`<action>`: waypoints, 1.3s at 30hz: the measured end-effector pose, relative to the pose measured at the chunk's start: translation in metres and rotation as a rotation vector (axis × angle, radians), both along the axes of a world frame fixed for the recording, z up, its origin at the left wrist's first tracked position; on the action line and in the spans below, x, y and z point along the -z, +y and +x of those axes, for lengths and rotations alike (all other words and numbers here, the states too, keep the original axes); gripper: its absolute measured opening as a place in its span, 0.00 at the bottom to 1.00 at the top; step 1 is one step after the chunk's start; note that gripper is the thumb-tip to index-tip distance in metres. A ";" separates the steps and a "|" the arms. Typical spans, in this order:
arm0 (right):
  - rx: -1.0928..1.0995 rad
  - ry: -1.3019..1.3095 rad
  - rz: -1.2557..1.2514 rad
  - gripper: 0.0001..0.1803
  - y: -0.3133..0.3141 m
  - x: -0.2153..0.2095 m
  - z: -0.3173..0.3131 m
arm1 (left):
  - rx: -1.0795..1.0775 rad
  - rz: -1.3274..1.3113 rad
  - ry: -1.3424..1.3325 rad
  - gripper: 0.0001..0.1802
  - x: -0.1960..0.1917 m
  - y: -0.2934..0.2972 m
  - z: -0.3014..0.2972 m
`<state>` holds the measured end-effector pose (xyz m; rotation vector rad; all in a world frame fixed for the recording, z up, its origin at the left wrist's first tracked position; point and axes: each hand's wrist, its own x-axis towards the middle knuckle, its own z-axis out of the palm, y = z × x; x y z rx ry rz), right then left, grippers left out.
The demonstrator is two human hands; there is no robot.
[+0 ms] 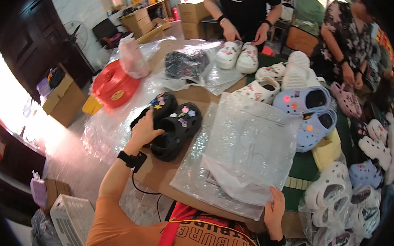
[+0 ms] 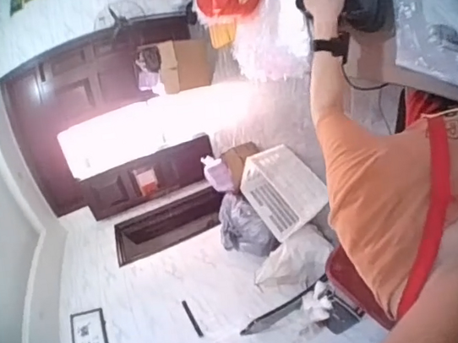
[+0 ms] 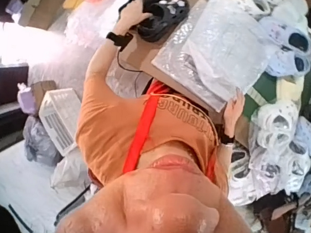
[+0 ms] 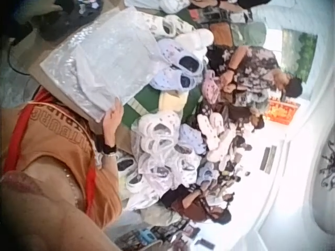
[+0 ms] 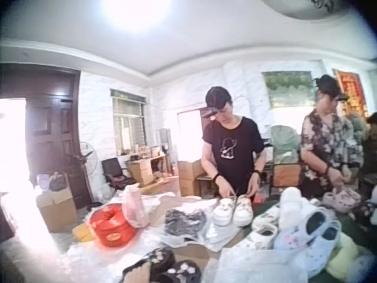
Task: Placing pairs of foam clogs into plastic shipping bags at a workstation.
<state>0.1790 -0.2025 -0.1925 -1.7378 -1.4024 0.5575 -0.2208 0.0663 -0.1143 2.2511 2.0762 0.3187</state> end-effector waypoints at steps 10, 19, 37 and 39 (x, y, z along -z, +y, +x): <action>0.056 -0.106 -0.013 0.27 -0.011 -0.019 0.002 | -0.060 0.275 -0.228 0.33 0.015 0.000 0.019; -0.001 -0.180 0.035 0.28 -0.003 -0.045 -0.006 | -0.068 -0.117 0.097 0.33 0.010 0.019 0.003; -0.115 -0.380 0.078 0.32 0.062 -0.063 -0.034 | 0.323 -0.309 -1.264 0.21 -0.049 -0.017 -0.050; -0.158 -0.387 0.073 0.33 0.068 -0.059 -0.035 | 0.412 -0.435 -1.245 0.21 -0.054 -0.045 -0.059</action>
